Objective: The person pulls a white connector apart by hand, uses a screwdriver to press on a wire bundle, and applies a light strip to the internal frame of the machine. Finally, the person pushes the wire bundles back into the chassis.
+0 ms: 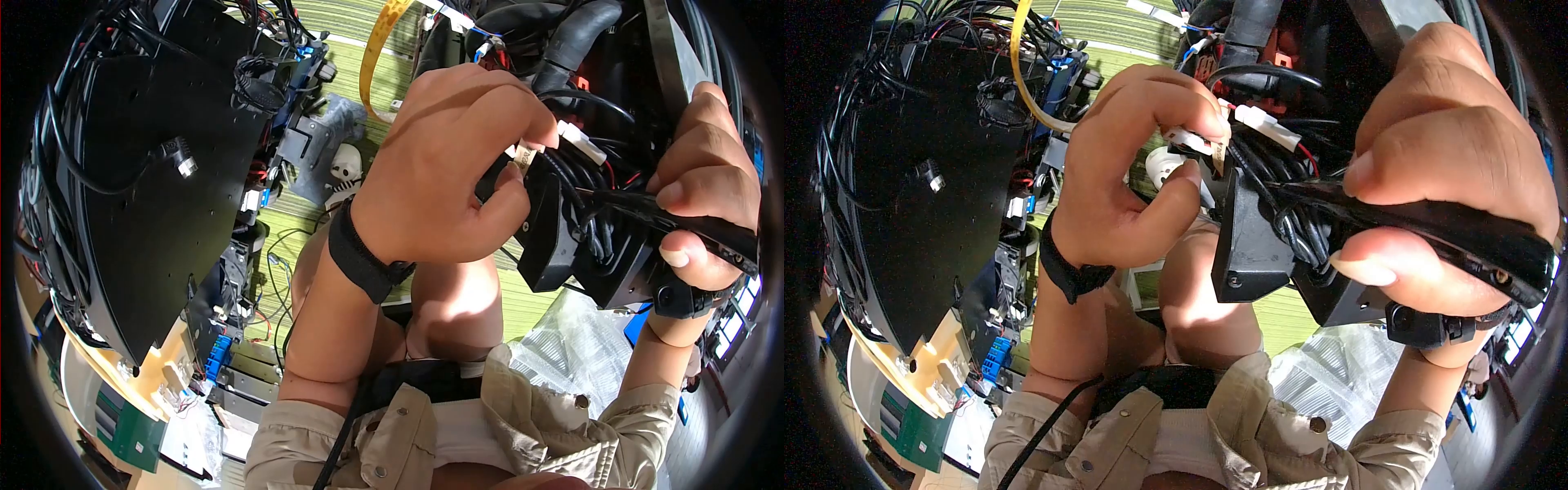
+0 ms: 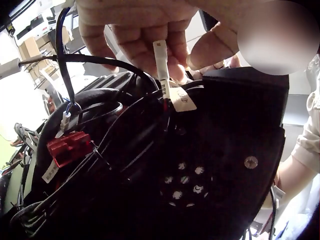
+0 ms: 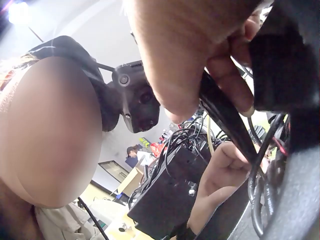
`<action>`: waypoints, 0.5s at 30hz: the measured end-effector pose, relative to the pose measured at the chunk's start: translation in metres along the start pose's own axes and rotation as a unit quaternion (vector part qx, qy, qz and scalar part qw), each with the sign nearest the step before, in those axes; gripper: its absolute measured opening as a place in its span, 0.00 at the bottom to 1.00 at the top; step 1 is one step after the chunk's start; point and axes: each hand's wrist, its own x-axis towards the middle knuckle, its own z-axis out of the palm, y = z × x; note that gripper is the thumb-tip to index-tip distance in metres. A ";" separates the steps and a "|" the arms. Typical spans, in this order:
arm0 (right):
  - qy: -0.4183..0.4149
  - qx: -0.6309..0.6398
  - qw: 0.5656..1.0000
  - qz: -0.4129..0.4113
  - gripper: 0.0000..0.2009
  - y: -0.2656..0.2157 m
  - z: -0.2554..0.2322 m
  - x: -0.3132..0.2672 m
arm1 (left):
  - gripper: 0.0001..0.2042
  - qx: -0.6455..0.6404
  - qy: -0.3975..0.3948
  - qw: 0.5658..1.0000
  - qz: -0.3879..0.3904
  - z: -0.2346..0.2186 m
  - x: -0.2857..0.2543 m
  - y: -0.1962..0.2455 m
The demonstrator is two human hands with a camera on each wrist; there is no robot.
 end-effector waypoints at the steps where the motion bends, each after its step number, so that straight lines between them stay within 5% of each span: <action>1: 0.016 0.001 1.000 0.004 0.17 0.000 0.002 0.000 | 0.15 0.006 0.005 1.000 0.003 0.000 0.000 -0.001; 15: 0.087 0.018 0.996 0.001 0.19 -0.003 0.013 0.001 | 0.15 0.011 0.005 1.000 -0.011 -0.005 -0.002 0.000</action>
